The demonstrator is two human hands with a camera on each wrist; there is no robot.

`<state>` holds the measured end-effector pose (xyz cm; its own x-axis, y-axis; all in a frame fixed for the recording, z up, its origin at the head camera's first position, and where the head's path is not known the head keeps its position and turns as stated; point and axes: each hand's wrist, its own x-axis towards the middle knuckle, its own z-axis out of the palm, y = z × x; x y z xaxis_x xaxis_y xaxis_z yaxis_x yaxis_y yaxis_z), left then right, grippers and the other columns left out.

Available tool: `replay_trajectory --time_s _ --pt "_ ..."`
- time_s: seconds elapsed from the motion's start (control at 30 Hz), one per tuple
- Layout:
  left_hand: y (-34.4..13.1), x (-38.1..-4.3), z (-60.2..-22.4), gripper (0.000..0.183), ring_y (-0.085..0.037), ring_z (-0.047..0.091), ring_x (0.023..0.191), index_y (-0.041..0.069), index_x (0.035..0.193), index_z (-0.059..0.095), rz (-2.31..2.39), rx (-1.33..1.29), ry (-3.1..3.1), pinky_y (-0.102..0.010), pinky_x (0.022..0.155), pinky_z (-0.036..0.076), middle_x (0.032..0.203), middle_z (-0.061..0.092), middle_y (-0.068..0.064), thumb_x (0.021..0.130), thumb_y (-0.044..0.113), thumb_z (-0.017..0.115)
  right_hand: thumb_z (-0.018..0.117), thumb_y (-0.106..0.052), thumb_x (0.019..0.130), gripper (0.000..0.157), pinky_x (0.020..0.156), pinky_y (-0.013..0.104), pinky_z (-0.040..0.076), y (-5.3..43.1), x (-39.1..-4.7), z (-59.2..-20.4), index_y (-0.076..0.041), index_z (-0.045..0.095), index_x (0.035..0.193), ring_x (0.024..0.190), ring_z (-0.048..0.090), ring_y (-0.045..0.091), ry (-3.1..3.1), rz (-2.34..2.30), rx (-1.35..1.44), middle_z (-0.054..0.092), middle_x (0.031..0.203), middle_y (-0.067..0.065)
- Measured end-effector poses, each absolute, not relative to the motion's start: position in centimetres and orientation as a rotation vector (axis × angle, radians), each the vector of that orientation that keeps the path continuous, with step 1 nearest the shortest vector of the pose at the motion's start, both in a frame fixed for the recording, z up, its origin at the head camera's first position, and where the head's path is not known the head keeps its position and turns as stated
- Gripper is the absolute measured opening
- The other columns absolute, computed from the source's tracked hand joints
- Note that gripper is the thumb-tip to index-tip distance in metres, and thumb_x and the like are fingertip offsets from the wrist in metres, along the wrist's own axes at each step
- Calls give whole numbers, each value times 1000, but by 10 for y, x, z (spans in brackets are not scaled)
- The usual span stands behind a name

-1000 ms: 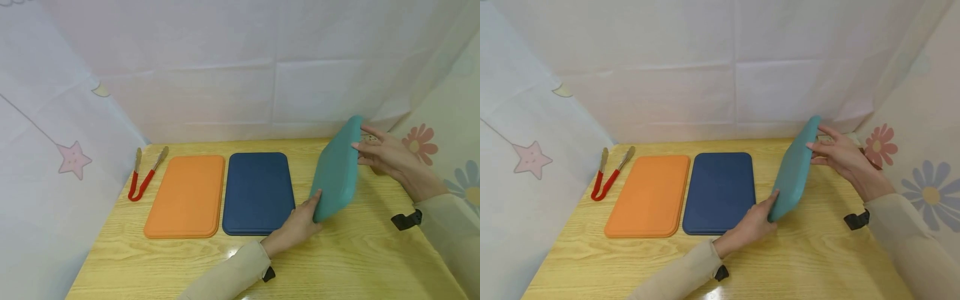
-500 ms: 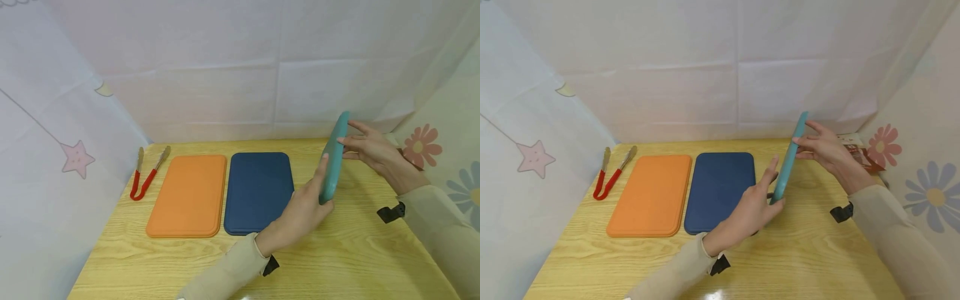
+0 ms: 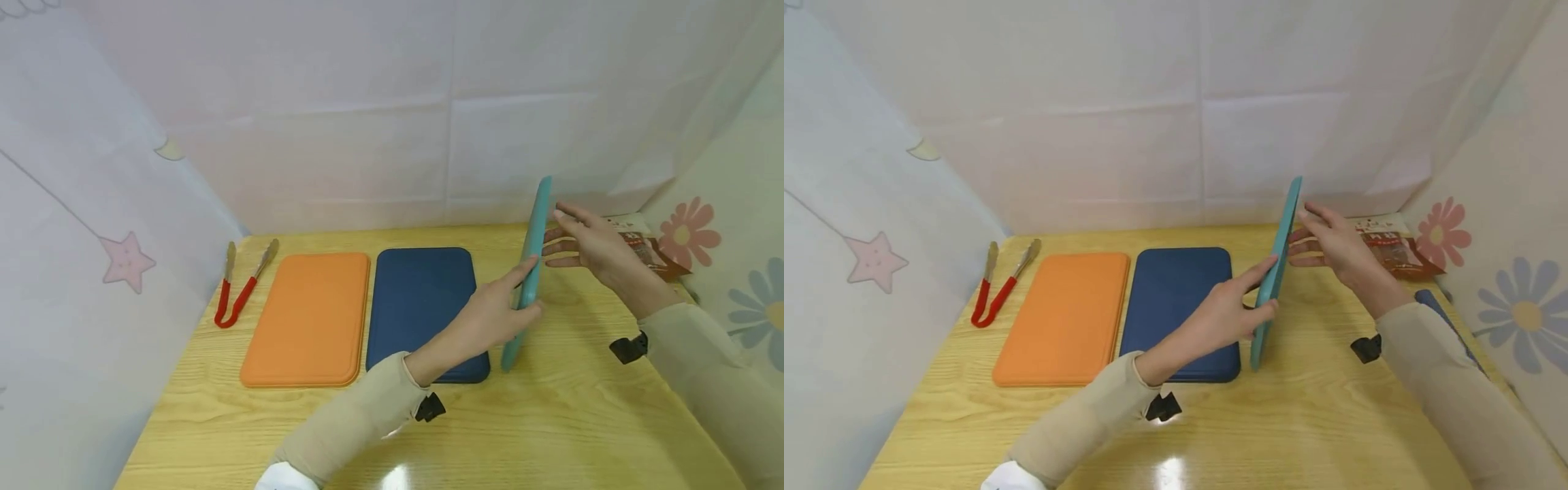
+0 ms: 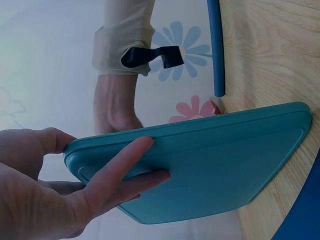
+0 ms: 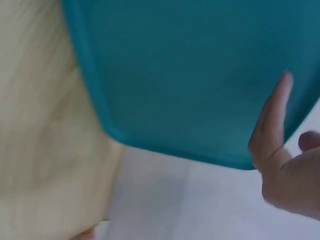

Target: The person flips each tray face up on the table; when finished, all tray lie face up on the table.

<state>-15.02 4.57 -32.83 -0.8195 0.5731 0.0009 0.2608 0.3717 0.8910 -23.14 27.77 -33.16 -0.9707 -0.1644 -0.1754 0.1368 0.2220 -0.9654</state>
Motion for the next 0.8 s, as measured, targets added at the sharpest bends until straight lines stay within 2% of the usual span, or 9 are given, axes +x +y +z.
replay_trajectory --time_s 0.07,0.13,0.2,0.3,0.4,0.5,0.67,0.8 --pt "44 -149 -331 62 -13 50 37 36 152 24 1486 708 2322 -26 37 39 63 58 -3 99 27 54 38 -53 98 84 87 41 54 285 -231 -350 -9 -5 155 105 63 26 2281 -1754 20 47 131 21" --pt "43 -149 -333 61 -14 58 42 33 152 26 1543 670 2319 -27 39 45 91 68 -4 99 25 55 35 -56 98 87 91 45 51 294 -231 -371 -5 -8 154 117 55 37 2297 -1646 60 37 141 30" --pt "41 -149 -335 61 -13 64 49 28 152 28 1592 627 2319 -26 44 50 121 63 -6 98 21 56 32 -57 99 89 93 50 49 305 -230 -392 0 -10 152 126 43 47 2304 -1482 71 25 147 35" --pt "38 -149 -339 62 -16 68 56 22 152 31 1665 544 2292 -26 50 54 145 46 -8 96 13 57 28 -55 101 88 93 53 48 317 -225 -416 8 -13 148 130 32 54 2295 -1290 63 16 148 40" --pt "34 -153 -344 63 -21 70 63 17 152 29 1765 470 2221 -27 53 56 145 46 -11 95 7 55 30 -48 103 85 92 50 50 323 -221 -428 13 -10 147 129 32 55 2276 -1248 52 16 147 41" --pt "29 -156 -349 65 -27 71 69 14 153 27 1889 399 2107 -30 56 57 144 47 -13 95 4 54 36 -41 105 81 90 46 51 323 -218 -433 13 -6 148 127 39 52 2233 -1322 30 18 147 40" --pt "26 -158 -354 67 -30 71 81 15 154 24 2021 336 1953 -34 60 58 144 46 -15 96 2 55 43 -30 104 75 88 40 53 321 -217 -437 13 1 149 124 45 49 2185 -1387 16 21 146 41" --pt "27 -158 -358 69 -31 71 87 17 154 23 2042 312 1878 -35 63 59 144 44 -14 95 2 56 50 -26 102 73 85 39 55 321 -215 -442 12 10 149 118 53 43 2234 -1358 26 31 141 41"
